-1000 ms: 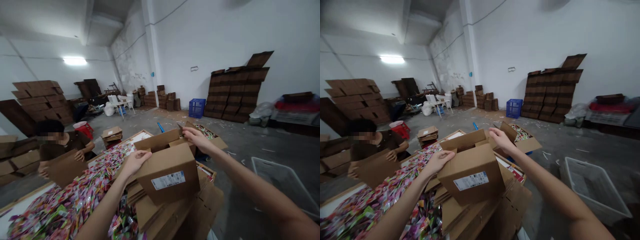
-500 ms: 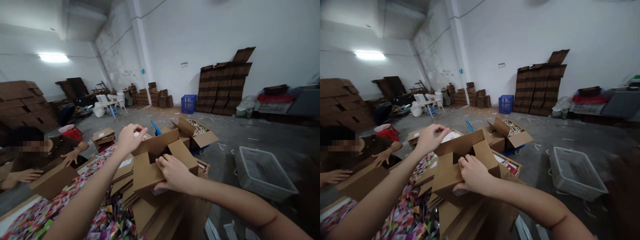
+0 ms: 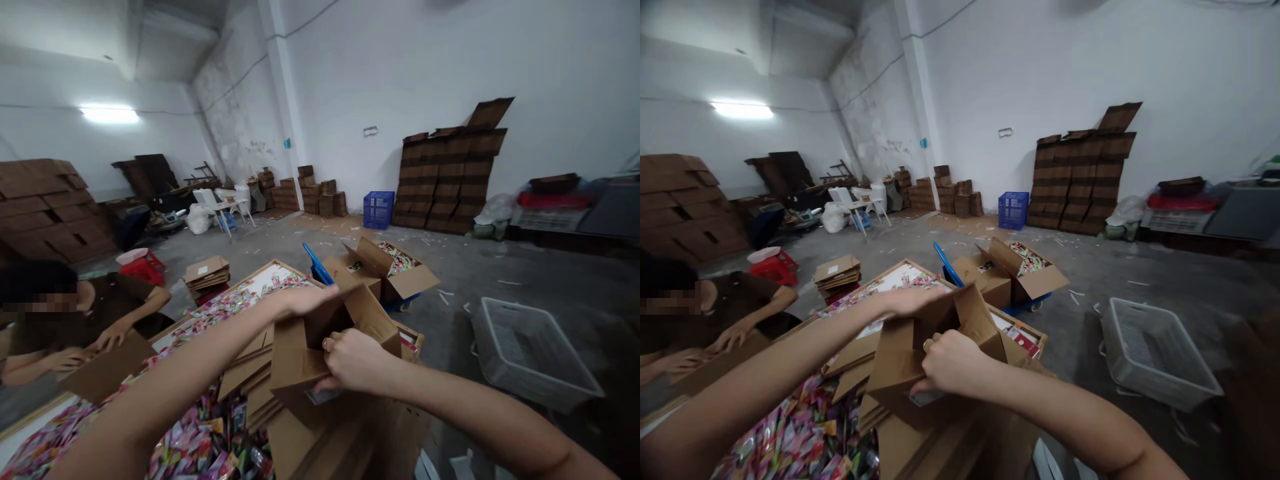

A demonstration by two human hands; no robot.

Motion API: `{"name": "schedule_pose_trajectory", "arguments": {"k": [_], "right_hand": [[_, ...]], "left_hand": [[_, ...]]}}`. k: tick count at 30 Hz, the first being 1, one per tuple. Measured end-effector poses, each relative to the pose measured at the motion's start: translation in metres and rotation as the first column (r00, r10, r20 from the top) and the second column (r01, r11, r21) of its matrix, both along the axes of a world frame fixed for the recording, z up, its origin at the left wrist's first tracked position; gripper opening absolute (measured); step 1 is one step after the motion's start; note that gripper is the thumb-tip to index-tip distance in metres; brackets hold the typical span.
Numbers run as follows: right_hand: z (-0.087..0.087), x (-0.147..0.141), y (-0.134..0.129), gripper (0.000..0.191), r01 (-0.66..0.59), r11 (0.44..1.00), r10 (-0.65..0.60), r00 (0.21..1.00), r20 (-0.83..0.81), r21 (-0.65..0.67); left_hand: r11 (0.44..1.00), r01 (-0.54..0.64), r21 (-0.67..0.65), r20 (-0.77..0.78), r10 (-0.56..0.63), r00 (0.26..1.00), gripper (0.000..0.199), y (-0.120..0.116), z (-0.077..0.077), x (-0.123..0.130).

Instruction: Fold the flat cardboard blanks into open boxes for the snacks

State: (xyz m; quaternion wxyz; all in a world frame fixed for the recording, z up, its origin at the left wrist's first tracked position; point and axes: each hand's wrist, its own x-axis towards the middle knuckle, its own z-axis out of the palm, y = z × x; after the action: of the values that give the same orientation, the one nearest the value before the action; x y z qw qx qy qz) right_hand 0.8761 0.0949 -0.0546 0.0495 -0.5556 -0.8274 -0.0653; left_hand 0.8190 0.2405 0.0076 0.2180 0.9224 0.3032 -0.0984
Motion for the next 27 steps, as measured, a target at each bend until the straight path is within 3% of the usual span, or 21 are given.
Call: {"name": "schedule_pose_trajectory", "arguments": {"k": [4,8,12,17,20,23,27], "right_hand": [[-0.006,0.000,0.005,0.055,-0.038,0.997,0.035,0.998,0.044,0.068],[-0.008,-0.001,0.005,0.053,-0.055,0.994,0.050,0.997,0.057,0.096],[-0.009,-0.006,0.001,0.052,0.000,0.994,-0.002,1.000,0.012,0.113],[-0.028,-0.016,-0.013,0.049,0.254,0.923,-0.220,0.964,-0.147,0.288],[-0.036,-0.019,-0.020,0.051,0.196,0.919,-0.149,0.976,-0.160,0.342],[-0.032,-0.016,-0.016,0.050,0.150,0.950,-0.116,0.984,-0.137,0.273],[-0.019,-0.009,-0.002,0.049,0.231,0.943,-0.192,0.966,-0.174,0.240]], "left_hand": [[0.929,0.078,0.361,-0.033,-0.071,0.997,0.079,-0.015,-0.029,-0.005],[0.879,0.017,0.477,0.041,-0.042,0.998,0.075,-0.015,-0.047,-0.008],[0.865,-0.039,0.500,0.055,0.014,0.998,0.080,-0.012,-0.054,-0.007],[0.865,-0.034,0.500,0.062,0.003,0.998,0.087,-0.013,-0.058,-0.008],[0.876,-0.039,0.480,0.065,0.009,0.998,0.090,-0.013,-0.061,-0.009],[0.867,-0.060,0.494,0.081,0.023,0.996,0.087,-0.011,-0.061,-0.008],[0.927,-0.024,0.374,0.220,-0.063,0.974,0.076,-0.006,-0.041,-0.011]]}}
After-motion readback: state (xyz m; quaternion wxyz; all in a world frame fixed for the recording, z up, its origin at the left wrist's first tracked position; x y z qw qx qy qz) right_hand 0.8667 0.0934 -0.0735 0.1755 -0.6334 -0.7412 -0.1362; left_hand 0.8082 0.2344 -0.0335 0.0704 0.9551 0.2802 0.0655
